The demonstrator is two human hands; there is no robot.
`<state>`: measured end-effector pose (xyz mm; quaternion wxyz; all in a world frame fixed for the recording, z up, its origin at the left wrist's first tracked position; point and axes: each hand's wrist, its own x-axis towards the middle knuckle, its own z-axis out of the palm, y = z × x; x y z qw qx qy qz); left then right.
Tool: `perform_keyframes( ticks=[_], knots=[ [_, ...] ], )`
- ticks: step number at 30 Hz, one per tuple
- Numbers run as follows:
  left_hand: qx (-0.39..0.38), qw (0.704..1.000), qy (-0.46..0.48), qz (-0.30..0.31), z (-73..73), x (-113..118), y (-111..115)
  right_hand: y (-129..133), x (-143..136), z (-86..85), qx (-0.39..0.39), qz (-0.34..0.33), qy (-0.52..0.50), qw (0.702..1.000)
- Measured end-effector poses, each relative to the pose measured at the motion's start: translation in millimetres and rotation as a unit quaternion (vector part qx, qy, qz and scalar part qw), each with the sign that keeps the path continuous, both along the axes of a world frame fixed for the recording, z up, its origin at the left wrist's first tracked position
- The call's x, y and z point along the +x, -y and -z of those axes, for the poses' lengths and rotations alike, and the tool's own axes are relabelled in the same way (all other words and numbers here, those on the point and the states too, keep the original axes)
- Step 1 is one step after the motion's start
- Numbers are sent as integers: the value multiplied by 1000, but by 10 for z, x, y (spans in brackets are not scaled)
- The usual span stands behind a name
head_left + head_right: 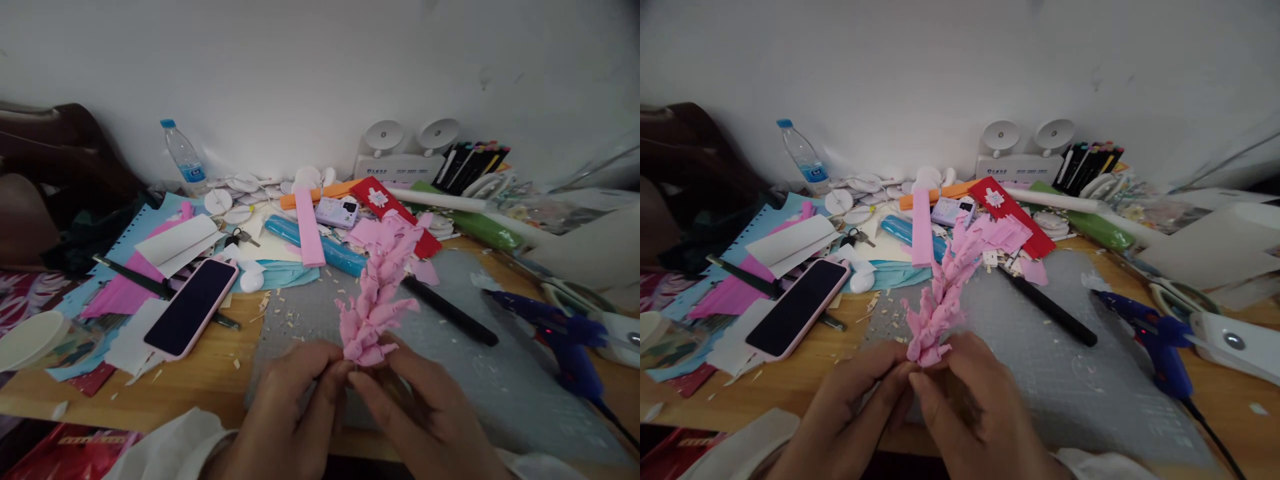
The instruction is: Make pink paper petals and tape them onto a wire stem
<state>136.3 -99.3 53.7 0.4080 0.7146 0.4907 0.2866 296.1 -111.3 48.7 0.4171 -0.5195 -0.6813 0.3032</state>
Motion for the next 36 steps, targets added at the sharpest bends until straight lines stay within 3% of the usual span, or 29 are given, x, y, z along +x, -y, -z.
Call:
perform_keyframes(
  ticks=[8,12,16,20,26,32,36],
  knots=[
    [65,998,-15,-6,-44,-78,86,-53,-27,-49,-35,-7,-104,994],
    [34,997,-62,20,-97,-88,67,-53,6,-17,-47,-21,-116,992],
    [34,996,-61,56,-25,-69,13,-68,3,-4,-48,-19,-123,991],
    [61,997,-26,45,63,-45,-4,-50,3,18,-62,-4,-106,992],
    [55,998,7,15,83,-14,-5,-2,42,110,-80,4,-64,995],
    [125,991,20,-33,184,-1,14,33,31,-2,-88,1,-30,996],
    [110,993,26,-33,218,0,32,48,35,-20,-75,12,-20,997]
  ],
)
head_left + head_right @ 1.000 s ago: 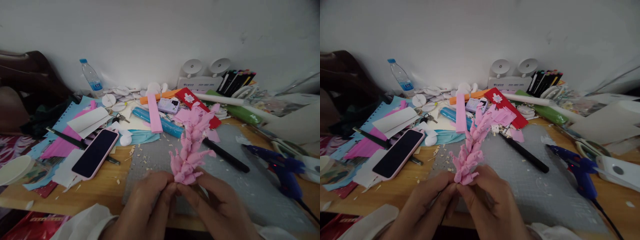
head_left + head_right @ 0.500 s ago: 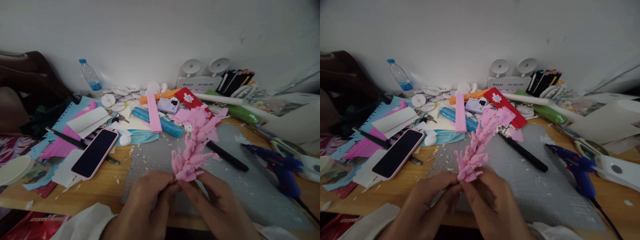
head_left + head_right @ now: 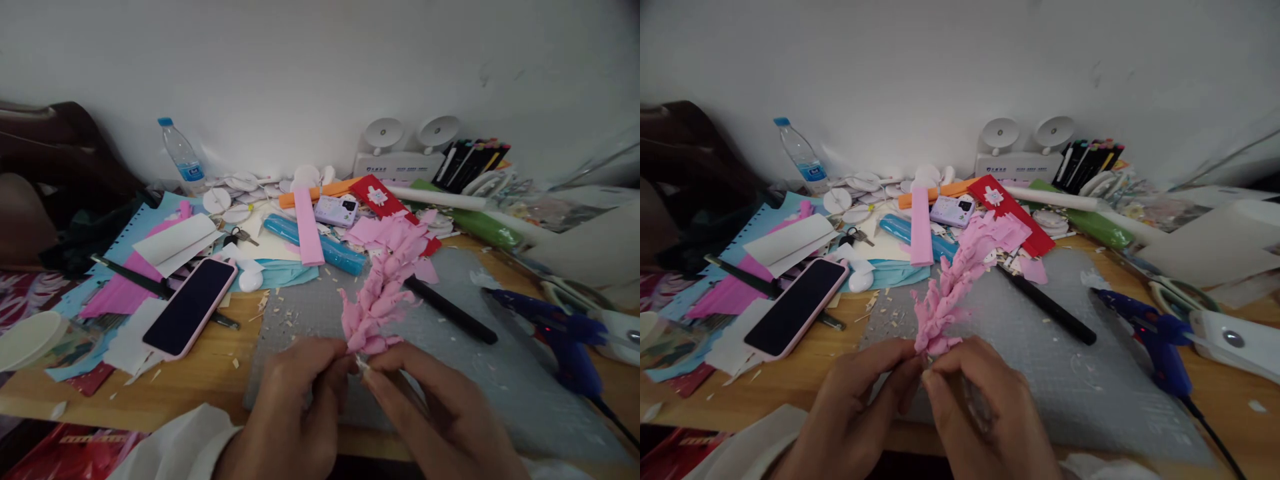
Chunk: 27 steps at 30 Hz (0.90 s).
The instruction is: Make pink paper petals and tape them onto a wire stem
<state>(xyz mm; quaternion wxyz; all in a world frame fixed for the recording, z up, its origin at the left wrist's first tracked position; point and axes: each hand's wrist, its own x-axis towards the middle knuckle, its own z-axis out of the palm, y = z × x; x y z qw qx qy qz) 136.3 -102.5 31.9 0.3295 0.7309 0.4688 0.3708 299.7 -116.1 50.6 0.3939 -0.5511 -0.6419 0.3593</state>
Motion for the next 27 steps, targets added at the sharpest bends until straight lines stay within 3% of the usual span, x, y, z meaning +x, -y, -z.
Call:
perform_keyframes(
  ticks=[3,6,11,16,20,22,24,27],
  knots=[
    [-31,998,50,-26,-56,-1,4,-13,4,30,7,14,-17,1000],
    [-144,985,98,-1,-182,16,-36,-38,-9,40,-10,24,-41,999],
    [-325,912,229,99,-324,71,-160,-62,-57,7,-39,53,-92,994],
    [-412,842,329,111,-268,79,-192,-98,-36,62,-39,43,-123,991],
    [-432,821,355,119,-241,78,-188,-128,-7,106,-20,-2,-129,991],
    [-438,810,367,133,-228,77,-190,-135,-12,96,-19,9,-143,990],
    [-448,794,383,150,-198,72,-195,-144,-22,79,-27,19,-162,986],
    [-470,765,406,172,-125,61,-203,-165,-35,80,-44,-18,-200,979]
  ],
)
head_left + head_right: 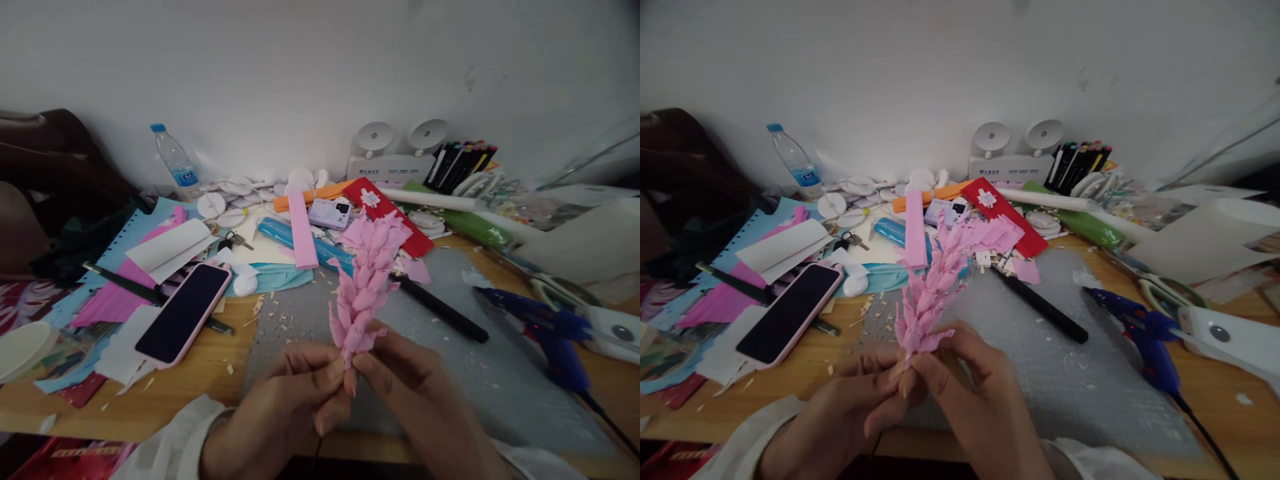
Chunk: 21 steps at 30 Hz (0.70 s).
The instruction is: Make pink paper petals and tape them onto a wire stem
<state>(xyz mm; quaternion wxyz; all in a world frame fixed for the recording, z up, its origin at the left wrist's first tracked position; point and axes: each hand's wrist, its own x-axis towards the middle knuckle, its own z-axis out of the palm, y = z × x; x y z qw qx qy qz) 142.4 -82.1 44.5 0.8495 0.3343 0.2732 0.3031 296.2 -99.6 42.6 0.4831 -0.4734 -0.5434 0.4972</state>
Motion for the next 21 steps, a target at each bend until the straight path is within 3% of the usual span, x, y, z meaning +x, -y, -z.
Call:
perform_keyframes(
  ticks=[10,14,17,21],
  knots=[
    [-101,977,158,103,170,101,-6,54,-67,-7,-48,8,-107,993],
    [-111,979,141,101,254,91,13,78,-67,-58,-98,7,-96,990],
    [-72,991,68,91,231,12,1,75,-46,-52,-70,17,-43,996],
    [75,993,-29,88,12,-102,-52,69,-17,-4,-49,25,-29,998]
  ],
)
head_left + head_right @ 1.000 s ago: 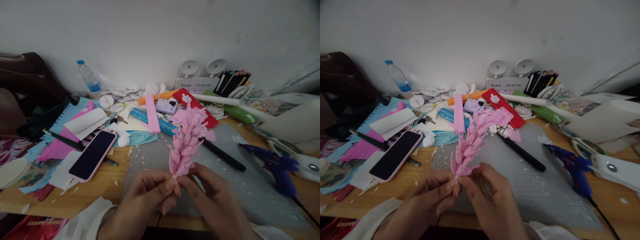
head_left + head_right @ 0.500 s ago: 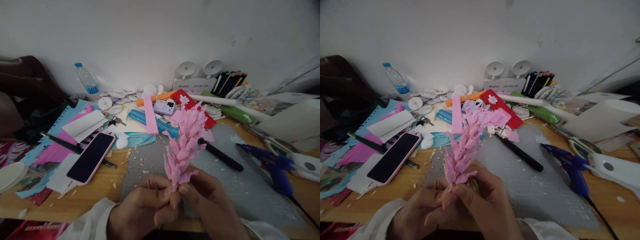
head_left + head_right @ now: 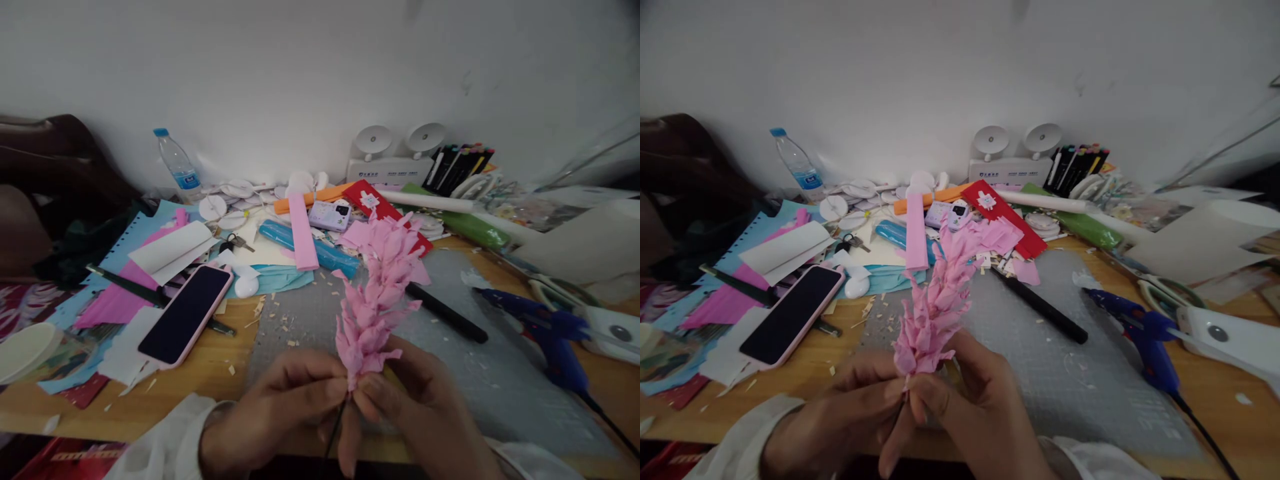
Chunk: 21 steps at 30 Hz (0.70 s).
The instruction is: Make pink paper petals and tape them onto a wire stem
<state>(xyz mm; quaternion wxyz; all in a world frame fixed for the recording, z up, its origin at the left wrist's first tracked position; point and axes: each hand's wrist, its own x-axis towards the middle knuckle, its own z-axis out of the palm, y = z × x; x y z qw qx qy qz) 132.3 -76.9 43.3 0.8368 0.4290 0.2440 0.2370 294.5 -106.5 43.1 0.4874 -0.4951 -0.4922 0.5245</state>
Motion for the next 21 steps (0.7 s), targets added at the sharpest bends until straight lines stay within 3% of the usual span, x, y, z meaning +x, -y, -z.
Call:
perform_keyframes(
  ticks=[4,9,16,21],
  knots=[
    [190,977,-99,-15,-214,-50,-25,-8,5,11,21,1,-6,1000],
    [347,913,-209,-56,-184,-50,55,-33,1,13,23,-20,-2,1000],
    [466,819,-303,-146,-63,-3,170,-66,0,64,21,-38,22,999],
    [485,806,-298,-165,15,43,174,-62,13,37,47,-46,55,996]
  ],
)
